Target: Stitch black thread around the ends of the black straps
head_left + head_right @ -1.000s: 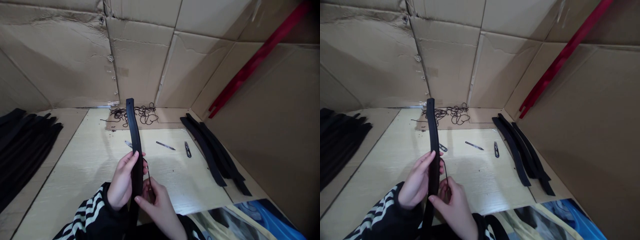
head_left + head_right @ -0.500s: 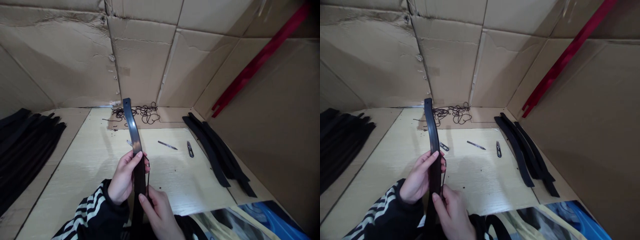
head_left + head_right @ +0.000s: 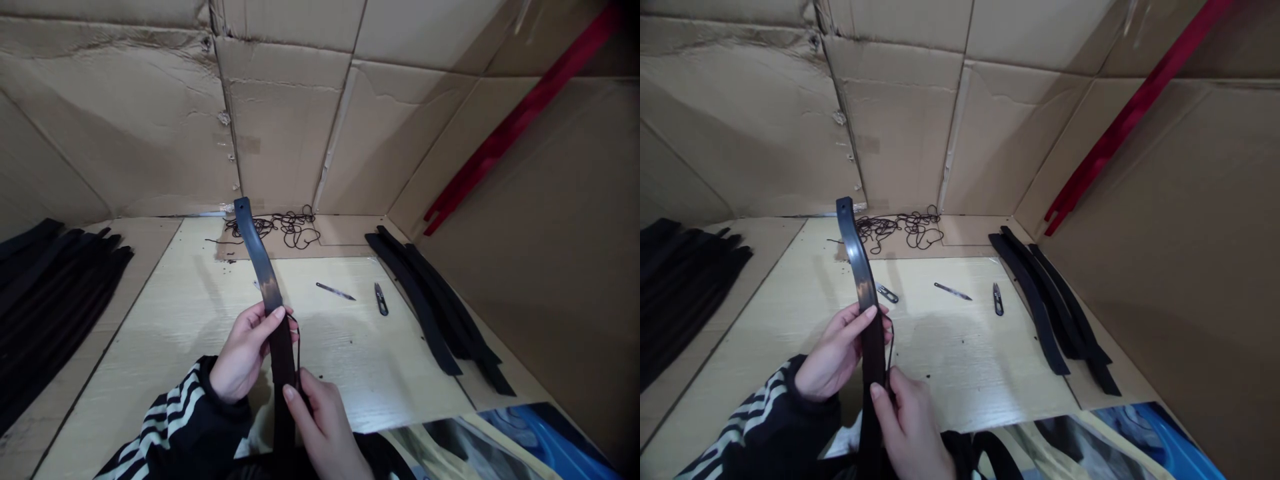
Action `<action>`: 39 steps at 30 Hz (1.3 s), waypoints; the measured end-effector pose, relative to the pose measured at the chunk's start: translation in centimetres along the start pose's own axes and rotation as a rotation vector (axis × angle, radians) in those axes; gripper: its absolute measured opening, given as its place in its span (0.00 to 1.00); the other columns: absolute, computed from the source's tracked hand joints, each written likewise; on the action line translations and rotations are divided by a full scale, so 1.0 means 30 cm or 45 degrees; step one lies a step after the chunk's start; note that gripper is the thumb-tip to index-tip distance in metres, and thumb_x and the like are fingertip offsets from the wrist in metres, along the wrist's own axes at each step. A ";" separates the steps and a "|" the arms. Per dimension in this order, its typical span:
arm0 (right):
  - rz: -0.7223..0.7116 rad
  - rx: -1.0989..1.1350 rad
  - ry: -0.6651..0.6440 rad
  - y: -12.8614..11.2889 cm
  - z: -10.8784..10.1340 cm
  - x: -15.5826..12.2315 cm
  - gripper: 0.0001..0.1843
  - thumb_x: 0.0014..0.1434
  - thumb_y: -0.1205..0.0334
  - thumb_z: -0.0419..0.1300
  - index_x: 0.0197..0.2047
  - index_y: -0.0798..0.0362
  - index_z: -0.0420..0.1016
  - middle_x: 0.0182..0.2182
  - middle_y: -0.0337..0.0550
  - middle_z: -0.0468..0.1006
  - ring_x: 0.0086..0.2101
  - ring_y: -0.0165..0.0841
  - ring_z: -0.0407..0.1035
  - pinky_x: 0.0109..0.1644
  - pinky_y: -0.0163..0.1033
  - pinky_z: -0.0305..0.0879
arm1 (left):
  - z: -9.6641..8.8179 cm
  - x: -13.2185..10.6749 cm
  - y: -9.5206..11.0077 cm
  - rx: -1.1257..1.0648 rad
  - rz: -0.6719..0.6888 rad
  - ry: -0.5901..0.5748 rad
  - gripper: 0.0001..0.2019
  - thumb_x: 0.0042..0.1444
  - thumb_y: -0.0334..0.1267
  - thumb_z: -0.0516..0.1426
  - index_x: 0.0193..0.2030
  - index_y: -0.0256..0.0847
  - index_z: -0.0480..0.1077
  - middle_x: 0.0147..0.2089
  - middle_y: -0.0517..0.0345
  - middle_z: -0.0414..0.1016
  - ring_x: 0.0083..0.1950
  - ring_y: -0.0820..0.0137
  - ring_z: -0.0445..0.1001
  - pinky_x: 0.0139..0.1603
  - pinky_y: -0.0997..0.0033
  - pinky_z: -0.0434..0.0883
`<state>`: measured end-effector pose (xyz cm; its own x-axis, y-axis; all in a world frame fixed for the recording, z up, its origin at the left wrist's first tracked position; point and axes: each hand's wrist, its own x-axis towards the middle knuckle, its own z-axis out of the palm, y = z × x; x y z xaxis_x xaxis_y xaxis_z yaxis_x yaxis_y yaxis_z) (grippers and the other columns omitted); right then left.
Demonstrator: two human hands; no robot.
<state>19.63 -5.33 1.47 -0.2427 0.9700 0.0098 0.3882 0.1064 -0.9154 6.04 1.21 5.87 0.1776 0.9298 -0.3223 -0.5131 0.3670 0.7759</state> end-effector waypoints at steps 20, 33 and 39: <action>-0.037 -0.142 0.077 0.016 -0.314 0.022 0.20 0.66 0.49 0.50 0.30 0.53 0.71 0.24 0.40 0.71 0.28 0.32 0.66 0.32 0.35 0.60 | -0.080 -0.020 0.038 0.487 0.067 -0.111 0.27 0.54 0.63 0.56 0.31 0.35 0.72 0.20 0.60 0.68 0.20 0.75 0.64 0.22 0.77 0.62; -0.334 -0.305 0.295 -0.176 -0.603 0.266 0.23 0.56 0.43 0.61 0.21 0.51 0.71 0.20 0.39 0.68 0.23 0.30 0.61 0.27 0.38 0.57 | -0.084 -0.082 0.178 1.197 0.180 -0.508 0.22 0.64 0.55 0.47 0.30 0.40 0.67 0.23 0.61 0.63 0.23 0.73 0.62 0.25 0.75 0.61; -0.496 -0.408 -0.234 -0.245 -0.623 0.074 0.24 0.58 0.43 0.61 0.17 0.48 0.74 0.14 0.40 0.65 0.18 0.29 0.62 0.25 0.38 0.59 | -0.146 -0.080 0.190 1.063 0.358 -0.190 0.23 0.61 0.58 0.50 0.29 0.39 0.68 0.21 0.61 0.63 0.20 0.74 0.62 0.22 0.76 0.62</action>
<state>32.87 0.13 15.73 -0.5631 0.7945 0.2273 0.4833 0.5397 -0.6893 -0.98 0.94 8.70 0.2743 0.9611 -0.0321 0.2141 -0.0285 0.9764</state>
